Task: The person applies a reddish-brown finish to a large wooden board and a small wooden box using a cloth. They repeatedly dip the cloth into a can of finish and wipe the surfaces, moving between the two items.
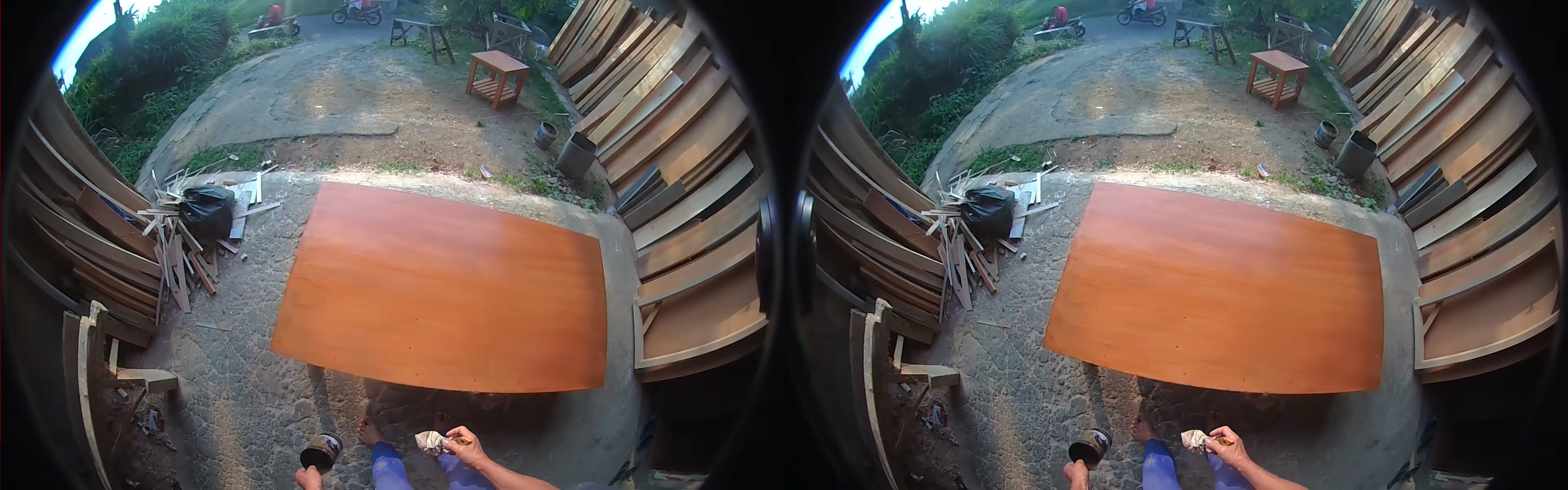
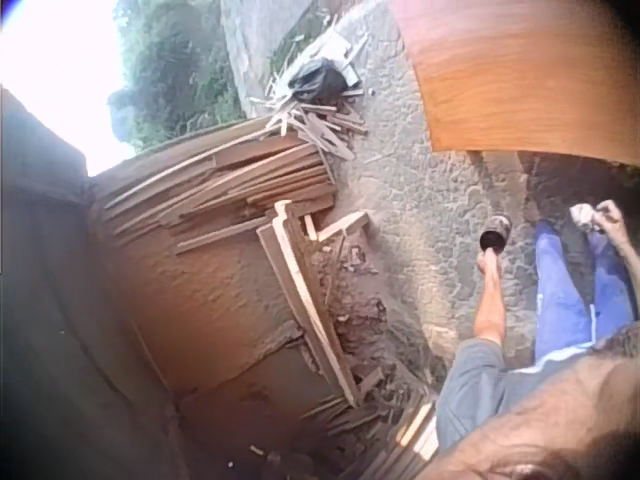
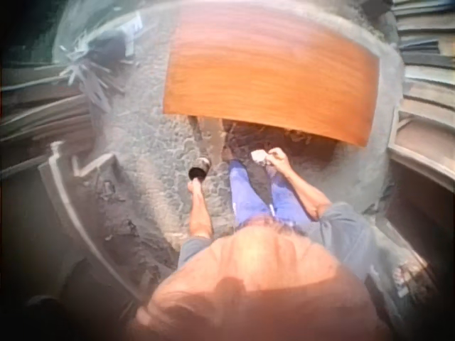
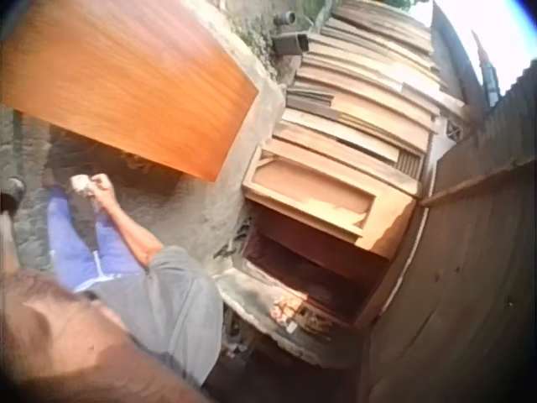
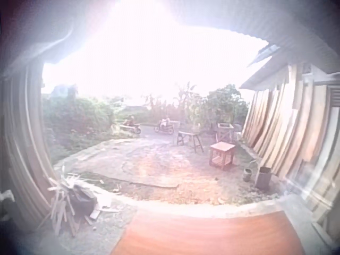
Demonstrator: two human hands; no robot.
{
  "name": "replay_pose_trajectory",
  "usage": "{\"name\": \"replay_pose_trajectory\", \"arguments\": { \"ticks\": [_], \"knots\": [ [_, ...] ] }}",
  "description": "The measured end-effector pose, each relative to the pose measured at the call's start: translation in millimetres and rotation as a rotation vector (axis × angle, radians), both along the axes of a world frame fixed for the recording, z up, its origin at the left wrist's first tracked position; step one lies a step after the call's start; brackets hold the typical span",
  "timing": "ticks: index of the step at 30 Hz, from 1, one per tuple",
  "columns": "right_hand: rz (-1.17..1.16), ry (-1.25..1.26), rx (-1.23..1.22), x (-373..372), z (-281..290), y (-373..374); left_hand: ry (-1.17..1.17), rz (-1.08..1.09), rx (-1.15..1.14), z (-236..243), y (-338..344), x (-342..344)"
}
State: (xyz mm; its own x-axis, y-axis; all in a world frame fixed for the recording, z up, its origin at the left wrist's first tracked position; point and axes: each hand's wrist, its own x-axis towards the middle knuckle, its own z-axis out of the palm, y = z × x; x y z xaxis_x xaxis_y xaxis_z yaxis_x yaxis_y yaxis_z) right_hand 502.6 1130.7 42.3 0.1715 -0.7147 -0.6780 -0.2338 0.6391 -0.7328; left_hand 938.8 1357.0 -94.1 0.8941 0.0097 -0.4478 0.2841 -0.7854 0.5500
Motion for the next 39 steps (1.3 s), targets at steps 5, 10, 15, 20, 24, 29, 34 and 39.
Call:
{"name": "replay_pose_trajectory", "arguments": {
  "ticks": [5,10,15,20,24,29,34,39],
  "knots": [
    [0.123,0.179,-0.145,-37,63,-36,0.086,0.135,0.131,70,21,-35],
    [0.053,0.093,-0.212,-22,116,-69,0.098,0.231,0.140,130,76,-22],
    [0.072,0.201,-0.286,46,141,-77,0.108,0.346,0.166,149,133,19],
    [0.130,0.418,-0.389,127,134,-59,0.098,0.439,0.207,166,185,96],
    [0.157,0.524,-0.327,169,130,-52,0.101,0.471,0.239,171,192,155],
    [0.214,0.575,-0.238,247,141,-53,0.017,0.505,0.282,178,195,248],
    [0.225,0.524,-0.228,317,128,-84,0.039,0.562,0.415,184,162,335],
    [0.218,0.396,-0.233,399,106,-157,0.135,0.446,0.277,200,87,423]
  ]
}}
